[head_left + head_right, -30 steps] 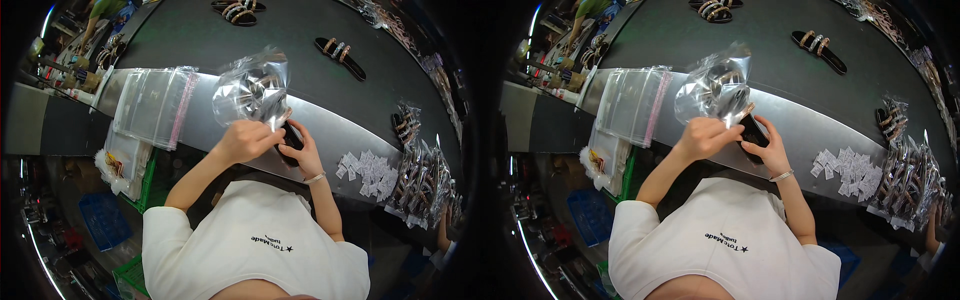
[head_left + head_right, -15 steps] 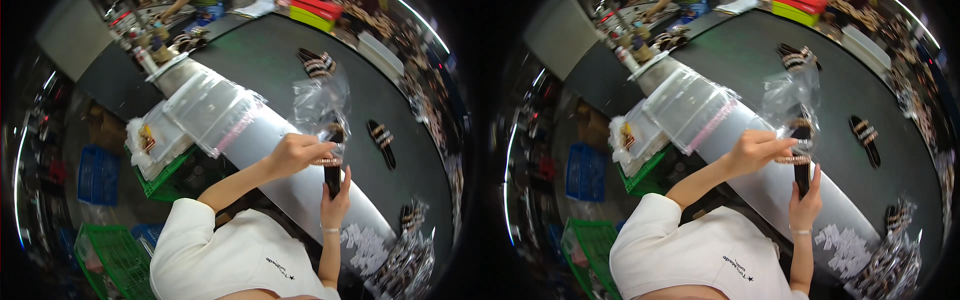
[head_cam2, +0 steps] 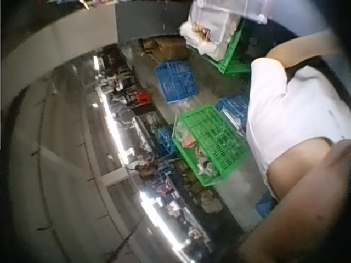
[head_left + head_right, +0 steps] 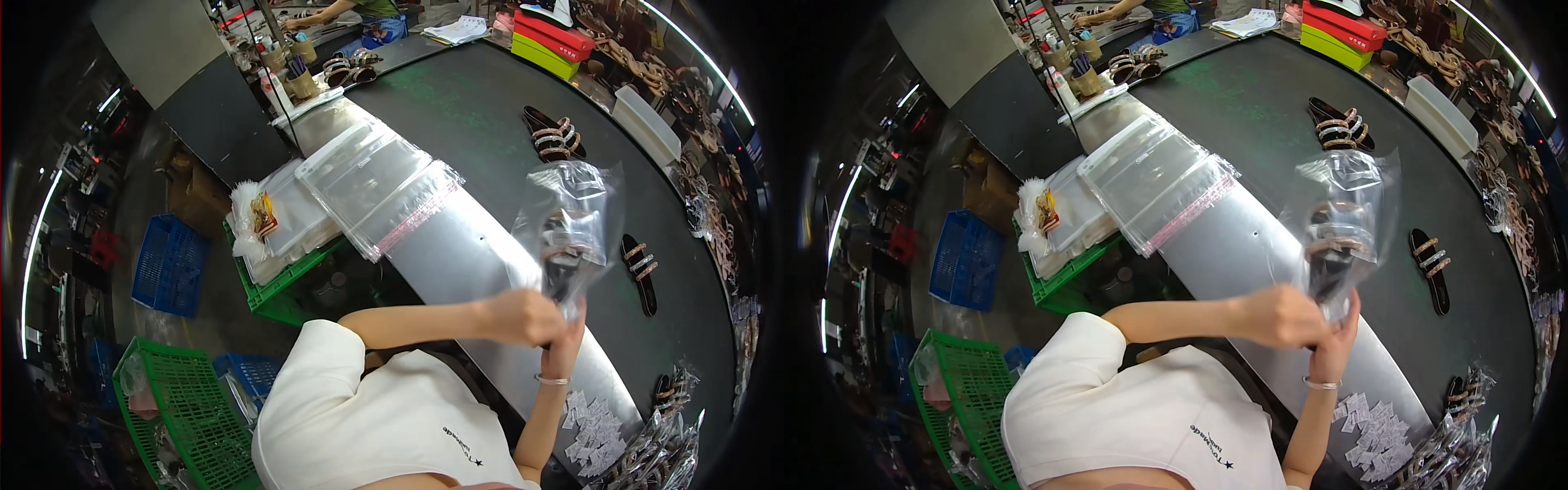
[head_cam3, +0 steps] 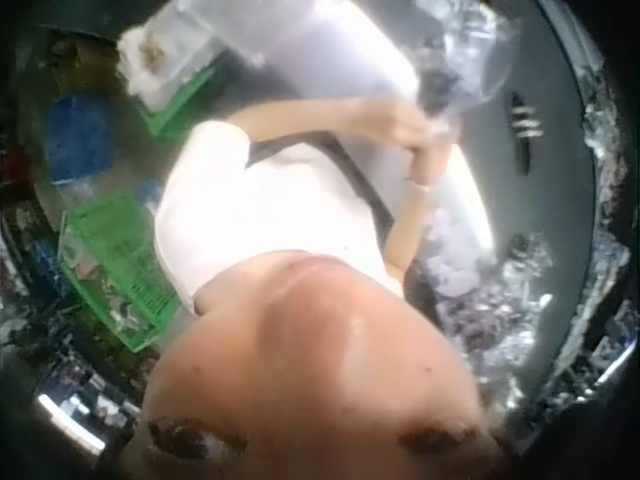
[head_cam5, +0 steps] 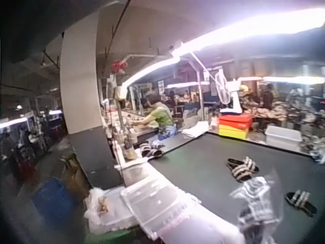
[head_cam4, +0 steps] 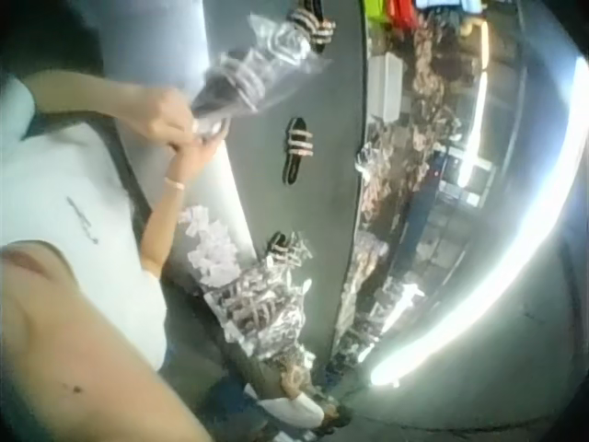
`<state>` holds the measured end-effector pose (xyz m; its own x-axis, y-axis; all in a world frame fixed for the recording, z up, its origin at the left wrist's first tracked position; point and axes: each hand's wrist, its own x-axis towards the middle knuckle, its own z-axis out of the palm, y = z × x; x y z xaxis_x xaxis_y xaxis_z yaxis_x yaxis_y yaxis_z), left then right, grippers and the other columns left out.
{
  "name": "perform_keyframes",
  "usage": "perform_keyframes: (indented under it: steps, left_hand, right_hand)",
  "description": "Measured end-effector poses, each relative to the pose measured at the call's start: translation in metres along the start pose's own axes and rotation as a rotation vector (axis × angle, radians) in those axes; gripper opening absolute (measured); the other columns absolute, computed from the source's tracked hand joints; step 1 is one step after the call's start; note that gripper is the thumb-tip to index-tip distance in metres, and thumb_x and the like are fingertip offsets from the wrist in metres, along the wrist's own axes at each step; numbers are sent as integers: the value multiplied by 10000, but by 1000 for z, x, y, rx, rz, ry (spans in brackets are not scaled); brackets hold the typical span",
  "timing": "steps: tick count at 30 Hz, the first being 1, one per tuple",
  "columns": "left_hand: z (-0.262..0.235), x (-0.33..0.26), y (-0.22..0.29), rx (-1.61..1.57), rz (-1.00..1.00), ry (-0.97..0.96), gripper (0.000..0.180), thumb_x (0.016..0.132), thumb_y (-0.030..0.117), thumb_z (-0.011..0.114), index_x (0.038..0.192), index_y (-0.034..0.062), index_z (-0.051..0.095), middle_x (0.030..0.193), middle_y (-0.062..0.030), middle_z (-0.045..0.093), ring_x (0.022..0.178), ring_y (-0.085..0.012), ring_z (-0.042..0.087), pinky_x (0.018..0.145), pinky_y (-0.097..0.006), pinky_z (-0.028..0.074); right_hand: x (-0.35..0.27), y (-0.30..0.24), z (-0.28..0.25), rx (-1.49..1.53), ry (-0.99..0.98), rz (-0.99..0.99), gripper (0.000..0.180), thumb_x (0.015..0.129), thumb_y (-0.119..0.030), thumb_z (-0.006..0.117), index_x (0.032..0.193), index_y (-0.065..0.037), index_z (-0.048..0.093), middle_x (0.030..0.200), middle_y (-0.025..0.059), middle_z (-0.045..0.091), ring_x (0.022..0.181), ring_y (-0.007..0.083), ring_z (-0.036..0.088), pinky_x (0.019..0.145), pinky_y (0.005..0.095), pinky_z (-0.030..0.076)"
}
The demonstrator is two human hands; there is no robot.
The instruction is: The person packages black sandals with gold straps into clear plastic bags at a factory workstation. They pick up a sandal, insert it into a bag, and seal it before placing it on a pile of finished items. The process is repeated for multiple pairs of sandals.
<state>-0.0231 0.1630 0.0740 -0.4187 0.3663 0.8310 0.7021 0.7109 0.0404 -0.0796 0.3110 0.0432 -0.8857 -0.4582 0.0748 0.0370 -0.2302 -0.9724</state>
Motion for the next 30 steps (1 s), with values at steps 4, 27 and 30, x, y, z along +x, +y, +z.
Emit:
perform_keyframes:
  steps: [4,27,30]
  left_hand:
    - [22,-6,35,45,82,-64,107,775,155,614,763,58,571,602,4,448,514,-133,504,445,-281,422]
    - [13,-82,-11,-1339,-1589,765,170,877,185,629,944,52,546,759,-10,575,691,-100,590,646,-255,501]
    - [14,-85,-14,-1423,-1599,919,229,931,266,538,779,95,531,706,27,528,617,-80,528,606,-250,466]
  right_hand:
    - [19,-1,22,-319,121,-190,690,755,-26,673,1354,-35,331,1085,104,546,882,153,571,748,263,468]
    - [18,35,48,-602,-163,-263,221,702,-77,755,859,-11,614,752,54,617,605,131,543,556,256,435]
    - [25,40,46,-517,-125,-220,142,722,-51,726,789,-8,609,695,39,616,552,99,533,526,226,425]
